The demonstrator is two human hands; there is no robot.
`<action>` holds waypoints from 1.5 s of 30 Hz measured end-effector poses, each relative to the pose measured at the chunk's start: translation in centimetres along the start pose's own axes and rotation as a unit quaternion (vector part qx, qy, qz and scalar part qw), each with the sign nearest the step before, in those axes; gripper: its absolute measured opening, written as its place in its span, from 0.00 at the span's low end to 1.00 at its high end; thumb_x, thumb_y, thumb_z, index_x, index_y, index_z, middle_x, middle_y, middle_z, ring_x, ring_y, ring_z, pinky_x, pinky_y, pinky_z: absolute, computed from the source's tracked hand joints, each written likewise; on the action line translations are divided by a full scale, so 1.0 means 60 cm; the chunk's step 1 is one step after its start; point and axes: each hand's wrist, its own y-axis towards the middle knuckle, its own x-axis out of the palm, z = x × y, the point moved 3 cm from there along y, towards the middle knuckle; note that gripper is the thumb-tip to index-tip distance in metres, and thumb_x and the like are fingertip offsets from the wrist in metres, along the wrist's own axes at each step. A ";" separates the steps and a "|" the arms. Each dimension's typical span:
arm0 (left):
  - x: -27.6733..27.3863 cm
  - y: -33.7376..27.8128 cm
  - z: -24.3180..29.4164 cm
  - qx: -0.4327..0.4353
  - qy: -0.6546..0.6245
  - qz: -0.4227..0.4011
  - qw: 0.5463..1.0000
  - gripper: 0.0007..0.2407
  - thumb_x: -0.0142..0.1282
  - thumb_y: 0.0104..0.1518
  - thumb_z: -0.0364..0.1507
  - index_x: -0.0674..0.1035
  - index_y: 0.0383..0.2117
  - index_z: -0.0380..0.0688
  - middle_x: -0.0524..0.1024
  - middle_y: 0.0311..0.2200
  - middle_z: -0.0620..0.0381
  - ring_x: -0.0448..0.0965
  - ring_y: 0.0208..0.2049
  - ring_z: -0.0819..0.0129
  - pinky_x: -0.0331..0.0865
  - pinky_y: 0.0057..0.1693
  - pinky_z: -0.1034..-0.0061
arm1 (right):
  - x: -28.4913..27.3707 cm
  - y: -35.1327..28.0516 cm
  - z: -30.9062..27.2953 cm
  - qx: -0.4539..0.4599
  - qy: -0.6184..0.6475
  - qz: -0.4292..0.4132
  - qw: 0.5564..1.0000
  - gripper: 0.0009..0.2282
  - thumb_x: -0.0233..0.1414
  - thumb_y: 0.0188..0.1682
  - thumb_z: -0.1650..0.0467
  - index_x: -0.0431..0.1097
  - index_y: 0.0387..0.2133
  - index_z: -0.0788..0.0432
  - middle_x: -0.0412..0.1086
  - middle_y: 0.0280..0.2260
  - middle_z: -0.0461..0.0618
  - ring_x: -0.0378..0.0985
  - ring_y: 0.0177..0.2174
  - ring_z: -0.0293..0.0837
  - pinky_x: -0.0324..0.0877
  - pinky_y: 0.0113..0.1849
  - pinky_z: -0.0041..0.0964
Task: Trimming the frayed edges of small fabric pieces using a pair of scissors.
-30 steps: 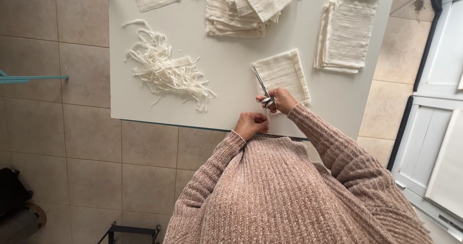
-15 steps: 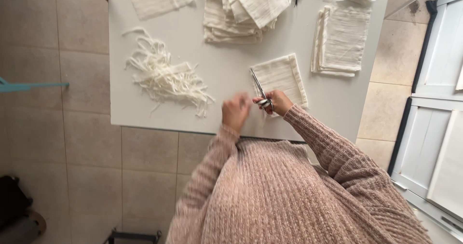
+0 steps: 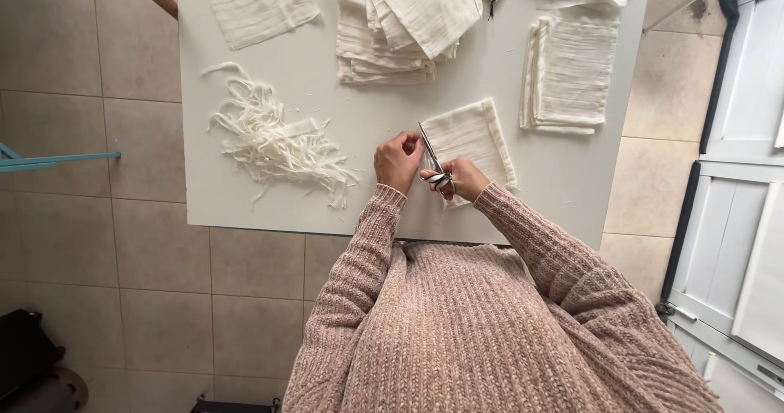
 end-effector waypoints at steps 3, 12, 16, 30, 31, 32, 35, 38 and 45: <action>0.003 0.002 -0.009 -0.009 -0.015 -0.003 1.000 0.03 0.61 0.52 0.38 0.84 0.30 0.63 0.81 0.19 0.67 0.84 0.28 0.59 0.76 0.39 0.62 | 0.000 -0.005 -0.008 -0.010 -0.033 0.004 0.999 0.17 0.66 0.45 0.67 0.74 0.17 0.70 0.65 0.10 0.54 0.64 0.10 0.37 0.67 0.13 0.30; -0.004 -0.005 -0.001 -0.001 -0.027 -0.019 0.999 0.03 0.61 0.51 0.36 0.84 0.29 0.63 0.82 0.20 0.66 0.84 0.28 0.59 0.77 0.40 0.64 | 0.013 -0.013 -0.035 -0.006 -0.033 -0.003 0.999 0.17 0.64 0.47 0.66 0.73 0.17 0.69 0.61 0.08 0.50 0.63 0.10 0.35 0.67 0.14 0.27; 0.005 -0.007 -0.015 0.010 -0.050 -0.012 0.999 0.03 0.61 0.51 0.35 0.84 0.29 0.61 0.81 0.19 0.65 0.84 0.26 0.61 0.76 0.39 0.66 | -0.007 0.010 -0.001 -0.027 -0.060 0.008 0.998 0.17 0.65 0.46 0.66 0.73 0.16 0.68 0.61 0.07 0.51 0.64 0.08 0.37 0.64 0.13 0.28; 0.112 -0.188 0.024 0.405 0.268 -0.160 0.859 0.29 0.51 0.67 0.41 0.53 0.73 0.60 0.45 0.75 0.56 0.37 0.75 0.50 0.28 0.74 0.43 | -0.155 -0.051 0.084 -0.263 -0.200 0.247 0.911 0.08 0.67 0.48 0.68 0.77 0.30 0.61 0.68 0.23 0.51 0.78 0.17 0.44 0.73 0.20 0.33; 0.106 -0.187 0.006 0.407 0.268 -0.162 0.858 0.29 0.51 0.67 0.41 0.53 0.73 0.60 0.45 0.75 0.56 0.37 0.75 0.50 0.28 0.74 0.43 | -0.154 -0.060 0.083 -0.263 -0.200 0.249 0.910 0.08 0.67 0.48 0.68 0.77 0.30 0.61 0.68 0.23 0.51 0.78 0.17 0.44 0.73 0.20 0.33; 0.097 -0.176 -0.011 0.402 0.276 -0.147 0.860 0.26 0.43 0.68 0.42 0.53 0.72 0.63 0.44 0.75 0.58 0.36 0.75 0.51 0.28 0.73 0.41 | -0.153 -0.062 0.079 -0.254 -0.163 0.240 0.922 0.09 0.65 0.49 0.69 0.75 0.31 0.64 0.67 0.24 0.52 0.78 0.18 0.46 0.75 0.21 0.33; 0.036 -0.146 -0.059 0.383 0.300 -0.103 0.868 0.25 0.35 0.68 0.43 0.52 0.73 0.62 0.42 0.76 0.59 0.36 0.75 0.53 0.28 0.72 0.39 | -0.145 -0.068 0.058 -0.235 -0.108 0.221 0.940 0.09 0.63 0.51 0.70 0.74 0.32 0.67 0.65 0.26 0.52 0.79 0.19 0.47 0.77 0.23 0.32; -0.046 -0.126 -0.098 0.324 0.329 -0.044 0.886 0.30 0.44 0.63 0.41 0.53 0.73 0.52 0.45 0.74 0.49 0.41 0.74 0.49 0.32 0.71 0.38 | -0.138 -0.076 0.058 -0.217 -0.068 0.214 0.950 0.08 0.62 0.50 0.72 0.73 0.32 0.68 0.65 0.26 0.52 0.80 0.19 0.47 0.78 0.23 0.31; -0.025 -0.019 0.051 0.334 0.214 0.039 0.917 0.24 0.52 0.63 0.39 0.69 0.62 0.38 0.67 0.61 0.45 0.62 0.66 0.50 0.49 0.72 0.54 | -0.155 -0.129 0.029 -0.289 0.022 0.275 0.917 0.08 0.61 0.52 0.73 0.72 0.36 0.69 0.69 0.20 0.52 0.80 0.20 0.45 0.76 0.24 0.31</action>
